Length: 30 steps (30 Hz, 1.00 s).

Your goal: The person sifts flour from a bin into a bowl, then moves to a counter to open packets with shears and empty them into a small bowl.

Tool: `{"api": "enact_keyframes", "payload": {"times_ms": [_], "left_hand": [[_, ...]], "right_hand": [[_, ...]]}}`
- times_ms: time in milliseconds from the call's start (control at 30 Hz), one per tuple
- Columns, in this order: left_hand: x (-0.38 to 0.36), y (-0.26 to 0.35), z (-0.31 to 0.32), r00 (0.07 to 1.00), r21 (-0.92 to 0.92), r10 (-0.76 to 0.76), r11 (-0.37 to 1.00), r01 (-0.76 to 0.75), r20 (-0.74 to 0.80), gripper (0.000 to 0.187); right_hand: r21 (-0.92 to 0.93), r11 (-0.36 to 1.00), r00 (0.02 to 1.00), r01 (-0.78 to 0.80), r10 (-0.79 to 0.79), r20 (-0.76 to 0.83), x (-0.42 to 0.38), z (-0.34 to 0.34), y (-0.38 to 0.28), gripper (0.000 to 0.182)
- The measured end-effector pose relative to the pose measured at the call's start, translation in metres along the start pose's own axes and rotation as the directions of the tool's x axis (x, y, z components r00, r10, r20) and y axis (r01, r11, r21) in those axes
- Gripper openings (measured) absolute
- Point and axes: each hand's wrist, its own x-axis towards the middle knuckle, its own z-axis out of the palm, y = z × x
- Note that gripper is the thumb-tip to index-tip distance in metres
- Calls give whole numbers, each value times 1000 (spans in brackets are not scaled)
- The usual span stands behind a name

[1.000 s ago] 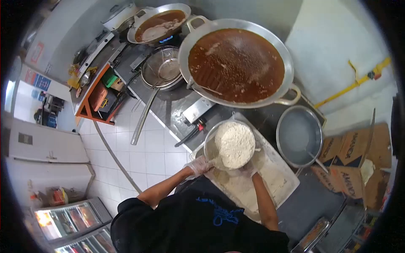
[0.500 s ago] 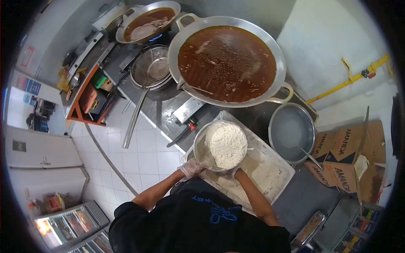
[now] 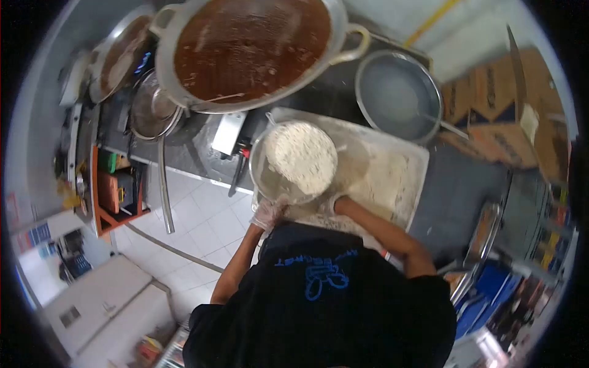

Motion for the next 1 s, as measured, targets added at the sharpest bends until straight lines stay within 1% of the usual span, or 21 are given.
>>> {"api": "enact_keyframes", "payload": {"times_ms": [67,100,133,167,233,300,333,367,433,500,567,600,633,667,700,733,767,833,867,933,1000], "left_hand": [[6,1,3,995,-92,10,996,-19,-102,33],[7,4,4,997,-83,14,996,-21,-79,33],[7,9,5,991,-106,58,992,-71,-122,32],[2,11,8,982,-133,92,985,-114,-167,32],[5,3,11,987,-111,81,989,-97,-138,32],[11,4,2,991,-68,83,994,-91,-106,31],[13,8,0,996,-15,-47,999,46,-71,32],[8,10,1,981,40,-190,981,192,-44,33],[3,31,1,985,133,-159,977,165,-61,36],[4,35,0,988,218,-135,964,150,-80,39],[11,29,-6,996,351,-56,936,27,73,45],[11,25,-9,988,413,-24,910,-41,150,49],[12,25,-10,989,417,-24,908,-39,145,49],[13,24,-6,994,487,-58,873,6,92,50],[12,23,-3,995,552,-95,832,58,38,51],[13,21,-2,995,550,-99,833,65,32,51],[13,19,0,991,531,-134,839,119,-10,51],[15,13,-1,984,512,-169,842,172,-54,52],[18,7,-3,986,548,-168,823,152,-22,52],[19,8,-4,987,586,-161,801,125,10,53],[18,17,-1,987,614,-153,784,94,44,53]], "right_hand": [[-211,961,982,-176,187,34,13,6,24,53],[64,993,964,-100,112,-240,36,19,53,57],[293,954,855,55,107,-508,54,30,79,62],[291,953,848,-82,220,-482,29,7,65,63],[293,930,824,-223,341,-453,18,13,64,65],[-69,935,771,-347,242,-589,71,77,101,65],[117,925,746,-361,362,-559,-20,25,36,58],[122,924,749,-362,366,-552,-20,38,47,58],[234,910,781,-342,414,-468,-21,57,95,54],[365,820,679,-442,571,-461,-42,23,128,54],[643,671,500,-367,726,-472,-55,30,157,52],[641,674,510,-367,722,-467,-58,39,154,52],[606,682,523,-410,720,-456,-61,45,146,51],[560,693,537,-454,714,-449,-66,50,139,50],[600,661,494,-451,745,-449,-68,68,133,49],[641,625,449,-445,775,-444,-68,91,132,48],[634,633,456,-444,769,-447,-64,117,140,48],[829,525,515,-193,774,-370,-50,159,160,49],[896,443,558,3,743,-370,-54,172,155,48],[844,264,623,467,579,-526,-50,179,119,45],[717,183,584,672,464,-666,-29,144,78,42]]}}
